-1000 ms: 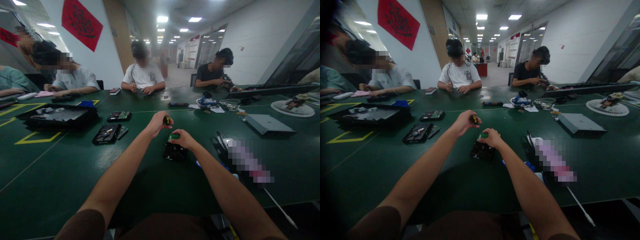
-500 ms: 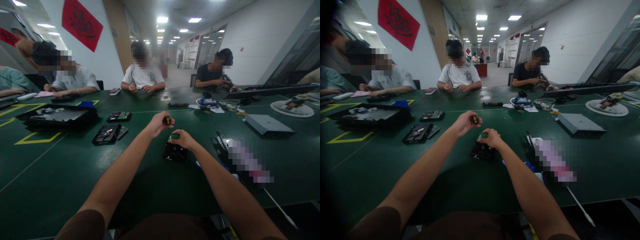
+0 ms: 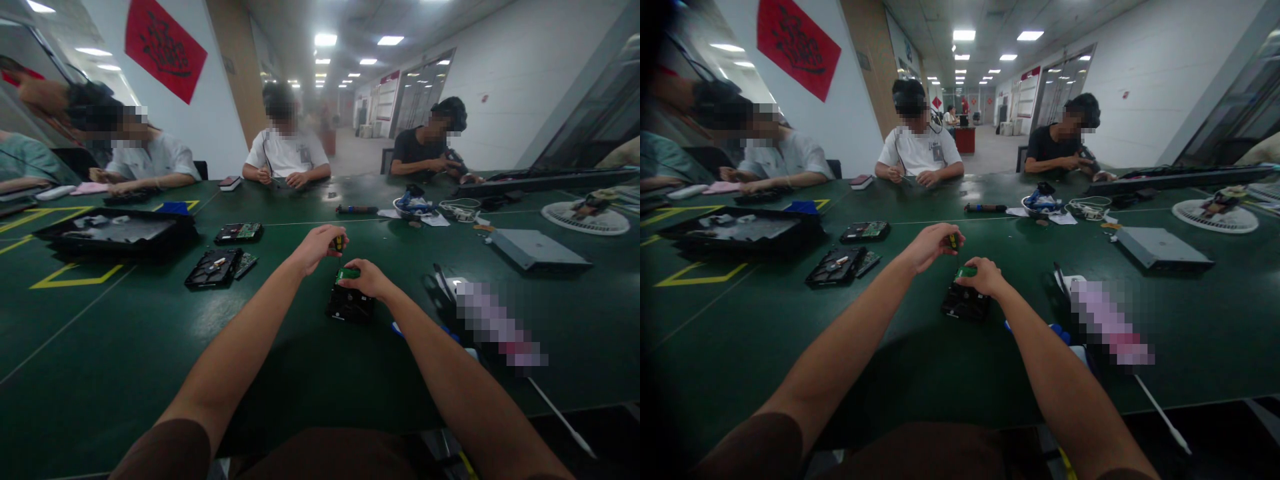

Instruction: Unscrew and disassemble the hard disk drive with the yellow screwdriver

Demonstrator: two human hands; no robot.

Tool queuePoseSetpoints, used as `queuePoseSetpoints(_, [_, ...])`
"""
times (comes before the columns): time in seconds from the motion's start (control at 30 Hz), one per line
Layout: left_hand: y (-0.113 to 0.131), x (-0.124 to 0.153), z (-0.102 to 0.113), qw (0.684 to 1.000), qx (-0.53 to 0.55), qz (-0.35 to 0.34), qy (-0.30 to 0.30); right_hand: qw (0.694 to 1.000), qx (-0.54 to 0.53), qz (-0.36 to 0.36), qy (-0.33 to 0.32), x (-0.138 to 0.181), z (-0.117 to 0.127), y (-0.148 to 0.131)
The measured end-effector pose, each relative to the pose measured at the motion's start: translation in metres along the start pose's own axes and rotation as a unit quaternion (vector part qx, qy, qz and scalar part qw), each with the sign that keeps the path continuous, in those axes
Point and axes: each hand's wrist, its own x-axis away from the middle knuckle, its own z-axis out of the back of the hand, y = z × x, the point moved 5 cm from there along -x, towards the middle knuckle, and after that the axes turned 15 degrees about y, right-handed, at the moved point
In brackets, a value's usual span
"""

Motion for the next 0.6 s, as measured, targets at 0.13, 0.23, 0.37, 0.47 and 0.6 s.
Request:
queuePoseSetpoints(0.13, [0.0034, -0.0017, 0.0081, 0.996, -0.083, -0.034, 0.029, 1.000, -0.001, 0.003, -0.002, 0.0007, 0.0010, -0.0016])
queuePoseSetpoints(0.23, [-0.0005, 0.0006, 0.0070, 0.999, -0.047, 0.025, -0.002, 1.000, 0.000, 0.001, 0.002, 0.0010, 0.0015, -0.0020])
queuePoseSetpoints(0.37, [-0.0047, 0.0055, 0.0019, 0.995, 0.008, 0.097, -0.039, 1.000, 0.000, -0.004, -0.006, 0.0013, 0.0006, -0.0013])
queuePoseSetpoints(0.47, [-0.0049, 0.0068, 0.0026, 0.991, 0.020, 0.124, -0.037, 1.000, -0.004, -0.001, -0.012, 0.0013, 0.0000, -0.0010])
queuePoseSetpoints(0.6, [-0.0011, 0.0061, 0.0068, 0.993, -0.017, 0.113, -0.037, 1.000, -0.002, 0.001, -0.009, 0.0005, -0.0002, 0.0008])
